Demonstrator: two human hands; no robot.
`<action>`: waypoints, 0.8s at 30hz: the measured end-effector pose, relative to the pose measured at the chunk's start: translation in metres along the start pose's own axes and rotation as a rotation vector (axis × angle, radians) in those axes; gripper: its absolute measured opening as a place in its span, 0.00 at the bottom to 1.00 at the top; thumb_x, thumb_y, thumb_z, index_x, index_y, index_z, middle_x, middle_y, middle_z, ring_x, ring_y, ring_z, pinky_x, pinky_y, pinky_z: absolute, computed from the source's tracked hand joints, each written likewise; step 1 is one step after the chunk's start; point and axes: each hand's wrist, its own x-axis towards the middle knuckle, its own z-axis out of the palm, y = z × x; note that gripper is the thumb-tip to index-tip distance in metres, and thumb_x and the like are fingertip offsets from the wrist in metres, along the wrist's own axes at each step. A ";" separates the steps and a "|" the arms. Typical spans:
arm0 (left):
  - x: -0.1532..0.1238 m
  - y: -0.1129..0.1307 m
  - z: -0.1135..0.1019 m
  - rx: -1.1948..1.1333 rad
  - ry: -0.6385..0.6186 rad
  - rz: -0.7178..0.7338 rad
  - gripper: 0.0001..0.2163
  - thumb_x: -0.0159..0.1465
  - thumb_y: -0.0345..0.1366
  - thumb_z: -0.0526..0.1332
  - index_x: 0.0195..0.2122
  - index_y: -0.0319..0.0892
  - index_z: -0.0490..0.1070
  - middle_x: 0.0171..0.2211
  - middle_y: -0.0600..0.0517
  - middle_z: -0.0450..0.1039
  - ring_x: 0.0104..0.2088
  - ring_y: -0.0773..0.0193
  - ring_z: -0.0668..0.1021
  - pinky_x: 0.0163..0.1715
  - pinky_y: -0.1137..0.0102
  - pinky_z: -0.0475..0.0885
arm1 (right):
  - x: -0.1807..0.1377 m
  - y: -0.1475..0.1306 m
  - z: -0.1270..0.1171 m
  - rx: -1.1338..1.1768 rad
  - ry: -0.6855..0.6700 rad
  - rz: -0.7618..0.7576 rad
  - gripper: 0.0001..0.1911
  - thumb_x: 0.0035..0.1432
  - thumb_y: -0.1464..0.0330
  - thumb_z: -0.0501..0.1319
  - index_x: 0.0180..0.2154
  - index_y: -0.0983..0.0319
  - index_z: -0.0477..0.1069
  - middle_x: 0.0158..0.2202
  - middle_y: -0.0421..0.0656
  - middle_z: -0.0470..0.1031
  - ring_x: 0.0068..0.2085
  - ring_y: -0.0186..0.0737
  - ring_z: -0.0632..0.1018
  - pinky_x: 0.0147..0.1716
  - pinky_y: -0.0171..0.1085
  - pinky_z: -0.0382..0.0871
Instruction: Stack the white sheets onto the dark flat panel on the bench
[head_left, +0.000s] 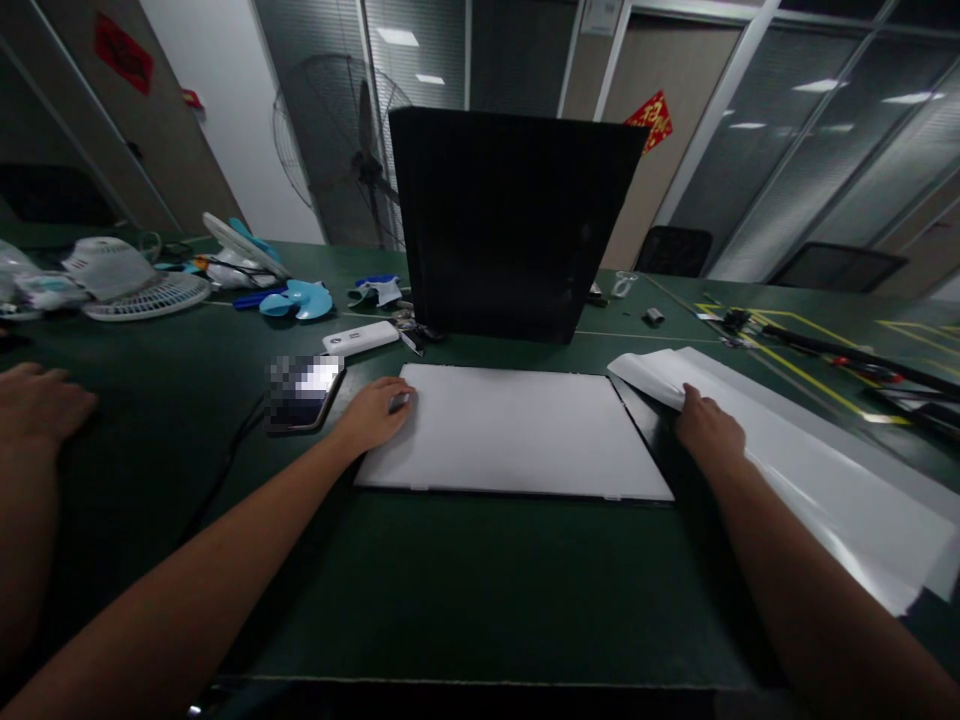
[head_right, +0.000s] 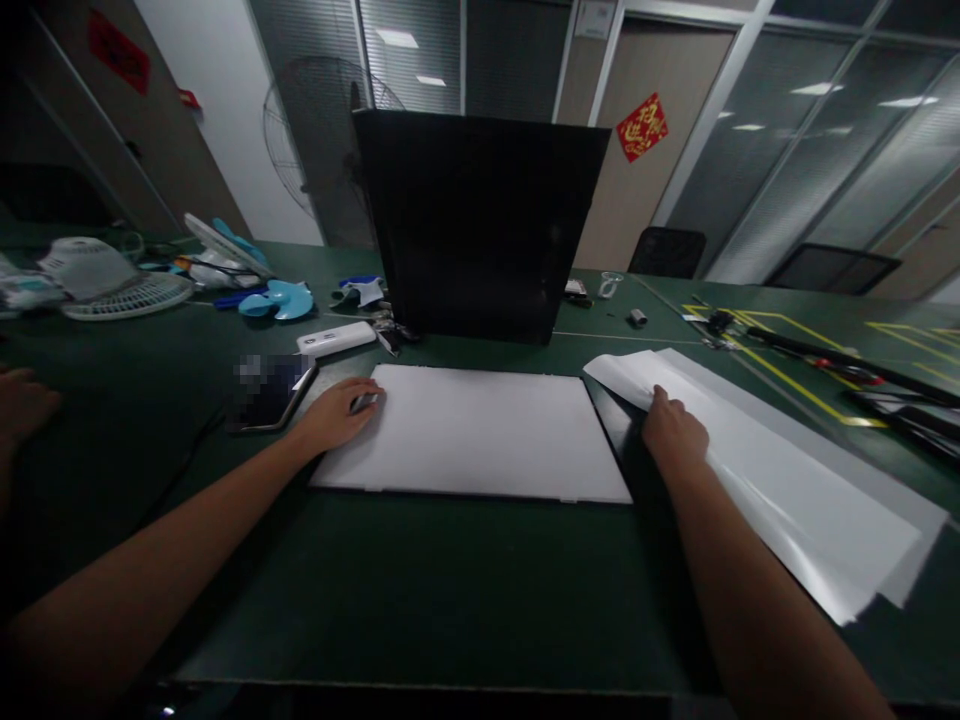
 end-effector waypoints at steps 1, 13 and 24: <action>0.000 0.000 0.000 -0.002 0.004 -0.007 0.19 0.66 0.41 0.57 0.52 0.42 0.81 0.59 0.42 0.78 0.58 0.48 0.79 0.66 0.54 0.70 | -0.001 -0.001 -0.002 0.004 0.008 0.010 0.34 0.68 0.69 0.46 0.74 0.64 0.55 0.60 0.64 0.72 0.53 0.64 0.81 0.49 0.56 0.75; 0.000 0.002 -0.003 -0.001 -0.009 -0.010 0.19 0.67 0.42 0.57 0.53 0.41 0.81 0.59 0.41 0.77 0.58 0.48 0.79 0.66 0.54 0.69 | -0.007 -0.013 -0.026 -0.018 0.014 0.041 0.31 0.70 0.55 0.48 0.63 0.61 0.74 0.50 0.61 0.80 0.52 0.65 0.81 0.47 0.55 0.75; 0.001 -0.003 0.000 -0.004 0.012 0.035 0.20 0.66 0.42 0.57 0.52 0.41 0.81 0.57 0.40 0.78 0.58 0.48 0.79 0.65 0.54 0.71 | -0.007 -0.007 -0.031 -0.050 0.117 0.015 0.31 0.72 0.57 0.44 0.53 0.61 0.83 0.44 0.63 0.81 0.47 0.66 0.82 0.42 0.55 0.73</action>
